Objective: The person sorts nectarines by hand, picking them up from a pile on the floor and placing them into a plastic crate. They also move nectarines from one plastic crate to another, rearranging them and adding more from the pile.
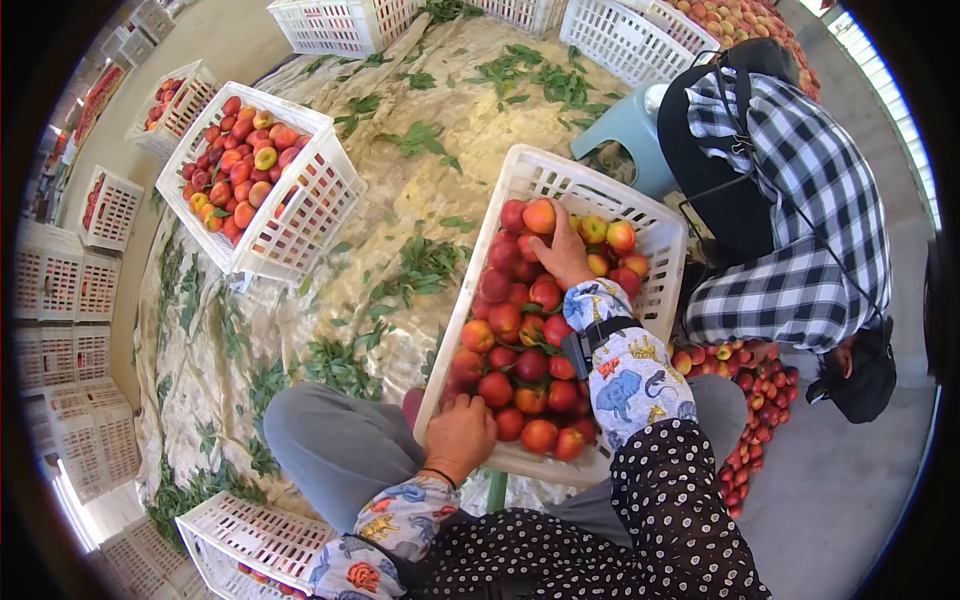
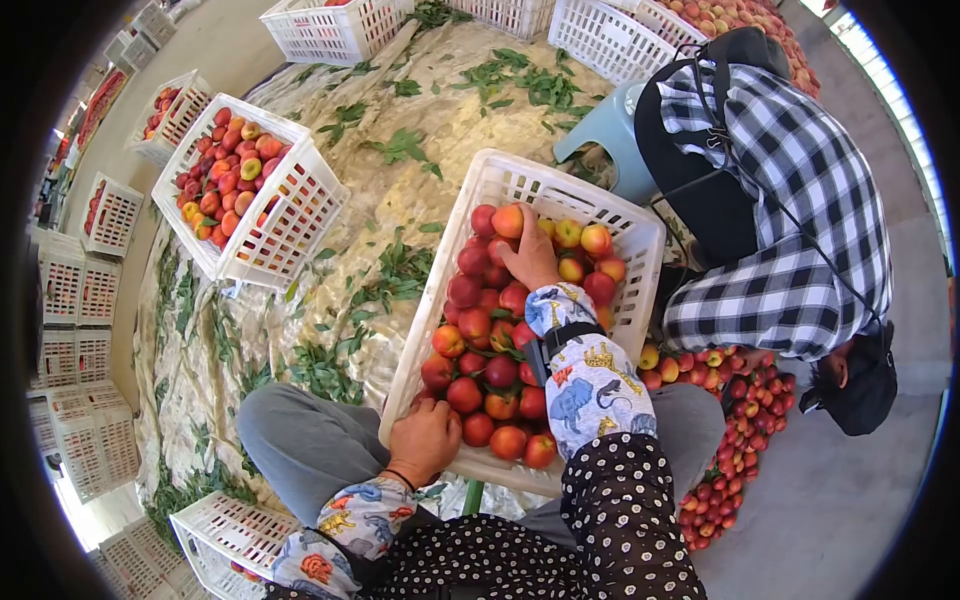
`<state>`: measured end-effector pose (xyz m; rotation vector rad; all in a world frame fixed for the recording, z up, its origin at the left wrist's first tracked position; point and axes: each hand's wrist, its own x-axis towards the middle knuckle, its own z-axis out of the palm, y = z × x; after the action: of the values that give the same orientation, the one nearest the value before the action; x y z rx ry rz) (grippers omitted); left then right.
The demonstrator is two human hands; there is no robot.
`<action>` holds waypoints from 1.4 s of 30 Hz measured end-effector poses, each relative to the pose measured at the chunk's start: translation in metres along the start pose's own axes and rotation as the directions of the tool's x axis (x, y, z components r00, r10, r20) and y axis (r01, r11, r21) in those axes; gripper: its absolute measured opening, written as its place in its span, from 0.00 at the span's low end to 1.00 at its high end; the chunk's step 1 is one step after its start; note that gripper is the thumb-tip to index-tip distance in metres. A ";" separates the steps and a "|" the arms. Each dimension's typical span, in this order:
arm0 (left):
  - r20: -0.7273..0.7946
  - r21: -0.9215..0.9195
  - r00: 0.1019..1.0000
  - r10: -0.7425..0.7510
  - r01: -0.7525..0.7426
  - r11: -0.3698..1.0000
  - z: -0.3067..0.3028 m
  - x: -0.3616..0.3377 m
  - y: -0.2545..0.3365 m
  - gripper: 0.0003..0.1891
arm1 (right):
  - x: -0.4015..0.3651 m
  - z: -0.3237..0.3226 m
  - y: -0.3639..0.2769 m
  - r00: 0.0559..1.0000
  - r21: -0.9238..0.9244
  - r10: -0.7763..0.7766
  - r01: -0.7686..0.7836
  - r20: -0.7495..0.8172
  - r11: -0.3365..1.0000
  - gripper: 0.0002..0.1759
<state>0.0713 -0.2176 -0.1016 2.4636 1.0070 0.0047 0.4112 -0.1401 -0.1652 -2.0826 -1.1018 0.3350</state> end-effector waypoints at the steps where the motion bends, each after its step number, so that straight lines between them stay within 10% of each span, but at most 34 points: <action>1: -0.006 -0.005 1.000 0.002 -0.002 1.000 0.000 -0.001 0.001 0.09 | -0.007 0.002 -0.006 0.996 0.006 -0.045 0.045 -0.078 0.999 0.38; 7: -0.013 0.031 1.000 0.019 -0.019 0.999 0.004 -0.006 0.000 0.09 | -0.005 -0.037 -0.023 0.962 -0.311 0.173 -0.101 0.213 0.945 0.37; 12: -0.014 0.028 1.000 0.018 -0.017 0.999 0.012 -0.011 0.002 0.09 | -0.025 -0.008 0.005 0.971 -0.327 0.224 -0.185 0.087 0.927 0.31; 20: 0.032 0.025 0.999 0.009 -0.010 1.000 0.012 -0.007 0.003 0.09 | -0.020 -0.023 0.030 0.932 -0.374 0.010 0.136 0.363 0.917 0.24; 24: 0.031 0.013 0.999 -0.012 0.012 1.000 0.000 0.003 0.004 0.08 | 0.002 -0.082 0.031 0.966 -0.434 0.009 -0.124 -0.257 0.892 0.17; 27: 0.020 0.019 1.000 -0.001 0.000 1.000 -0.005 0.004 0.003 0.08 | -0.005 -0.092 0.052 0.910 -0.614 0.385 -0.394 -0.155 0.684 0.26; 30: 0.022 0.002 1.000 -0.010 0.010 1.000 -0.010 0.013 0.002 0.08 | -0.010 -0.085 0.058 0.949 -0.655 0.313 -0.255 -0.030 0.711 0.33; 36: 0.071 0.002 0.997 -0.041 0.041 0.999 -0.018 0.015 0.005 0.08 | 0.000 -0.045 0.084 0.996 -0.320 0.087 -0.078 0.012 0.944 0.44; 40: 0.043 0.000 0.999 -0.025 0.025 1.000 -0.014 0.014 0.002 0.08 | 0.033 -0.041 0.079 0.903 -0.310 0.425 -0.421 -0.057 0.853 0.47; 42: 0.042 -0.005 0.999 -0.025 0.026 1.000 -0.015 0.015 0.001 0.08 | 0.046 -0.040 0.092 0.817 -0.001 0.569 -0.572 0.095 0.821 0.47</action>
<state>0.0799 -0.2020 -0.0901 2.4350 1.0190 -0.0525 0.5149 -0.1561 -0.1981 -2.3589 -0.4806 0.7378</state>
